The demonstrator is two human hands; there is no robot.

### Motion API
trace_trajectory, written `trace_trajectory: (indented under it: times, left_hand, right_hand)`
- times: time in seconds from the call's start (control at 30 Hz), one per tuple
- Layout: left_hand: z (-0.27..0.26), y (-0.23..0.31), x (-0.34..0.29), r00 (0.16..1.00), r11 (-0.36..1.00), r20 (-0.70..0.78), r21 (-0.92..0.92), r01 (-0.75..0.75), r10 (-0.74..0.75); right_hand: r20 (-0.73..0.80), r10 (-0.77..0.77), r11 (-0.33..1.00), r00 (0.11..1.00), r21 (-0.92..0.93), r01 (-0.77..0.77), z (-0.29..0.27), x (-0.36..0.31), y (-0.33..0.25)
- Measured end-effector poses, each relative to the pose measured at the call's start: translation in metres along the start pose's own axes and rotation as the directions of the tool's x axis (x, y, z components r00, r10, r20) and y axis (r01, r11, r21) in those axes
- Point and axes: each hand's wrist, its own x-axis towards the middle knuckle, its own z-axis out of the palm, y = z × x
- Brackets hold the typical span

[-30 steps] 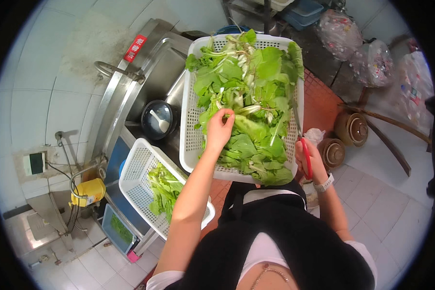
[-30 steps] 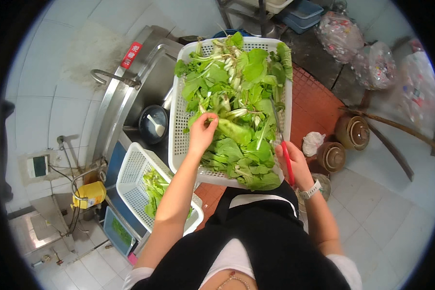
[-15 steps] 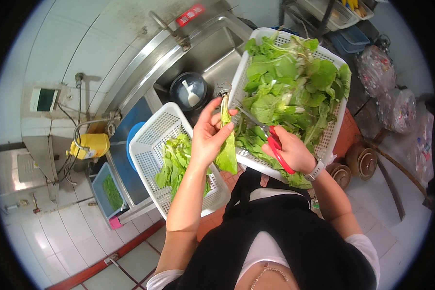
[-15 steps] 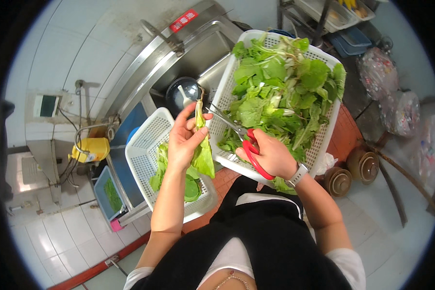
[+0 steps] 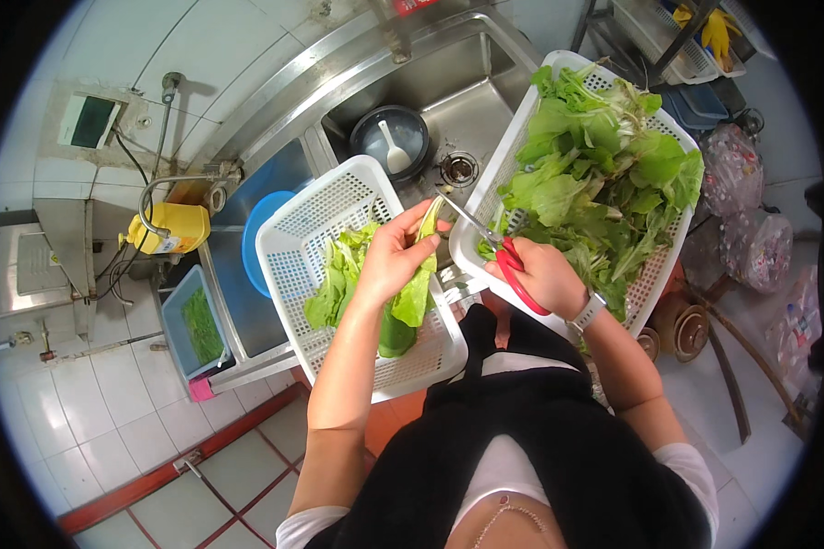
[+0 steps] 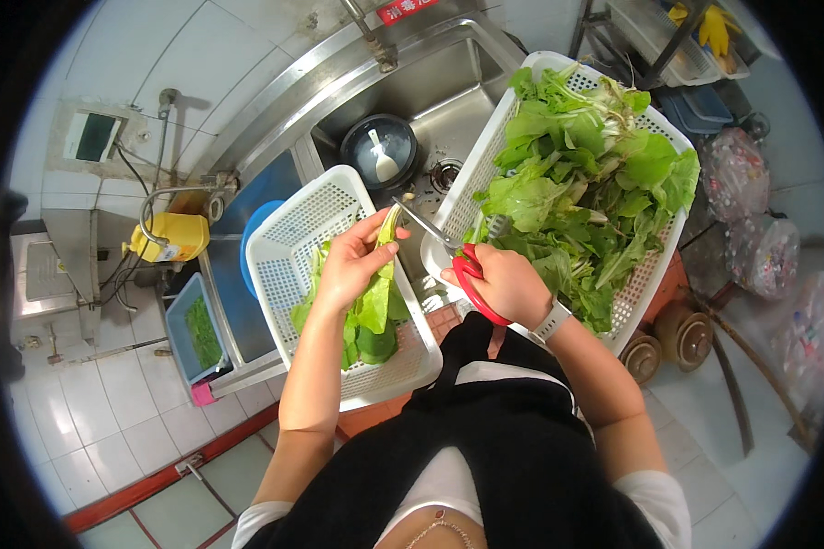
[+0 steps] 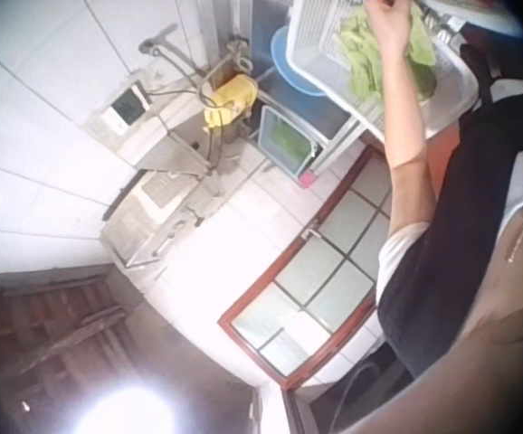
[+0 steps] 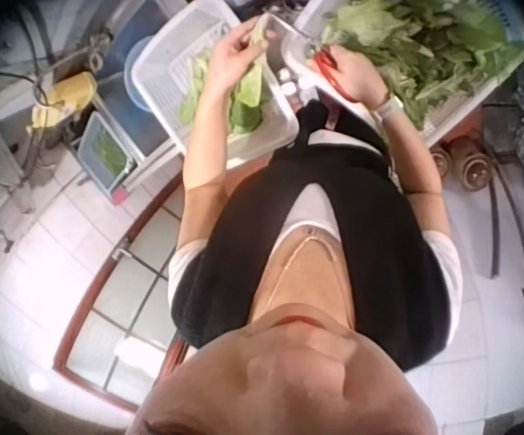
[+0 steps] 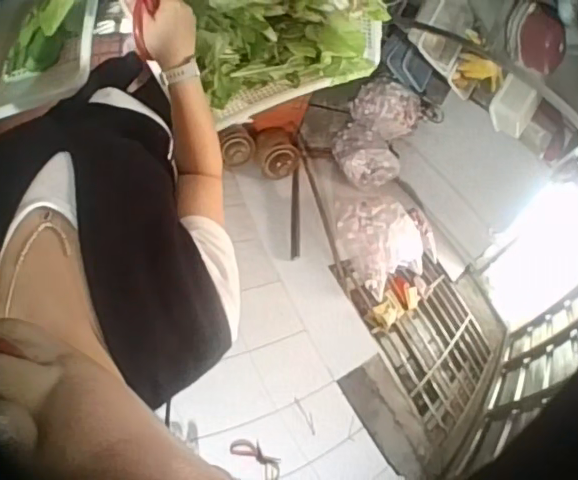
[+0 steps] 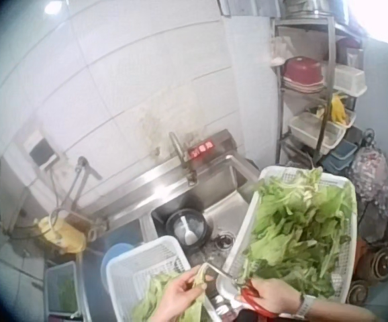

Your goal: The person washes green vegetables in a basin using a slotted spoon, then moves to a counter to line a bucket with a plastic bag. The person returns to the sink area and uses scissors to trim the roots off leafy greens, placing the trimmed pieces into a basket.

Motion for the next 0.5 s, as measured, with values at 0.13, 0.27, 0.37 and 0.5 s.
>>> trace_trajectory:
  times: [0.13, 0.27, 0.37, 0.5]
  left_hand:
    - [-0.045, -0.022, -0.015, 0.998, 0.987, -0.041, 0.154, -0.045, 0.052]
    - [-0.097, -0.025, -0.033, 0.975, 0.487, -0.217, 0.857, 0.169, 0.044]
    - [-0.071, -0.028, -0.008, 0.922, 0.249, -0.24, 0.954, 0.166, 0.304]
    - [0.055, -0.036, 0.072, 0.865, 0.604, 0.154, 0.658, -0.45, 0.478]
  right_hand:
    - [0.012, 0.041, 0.986, 0.999, 0.163, -0.043, 0.012, 0.001, 0.013]
    - [-0.072, 0.116, 0.954, 0.991, 0.287, -0.091, 0.011, -0.019, 0.037]
    - [-0.139, 0.234, 0.894, 0.962, 0.419, -0.157, 0.0, -0.043, 0.057]
    - [-0.154, 0.417, 0.736, 0.896, 0.636, -0.233, -0.028, -0.083, 0.086]
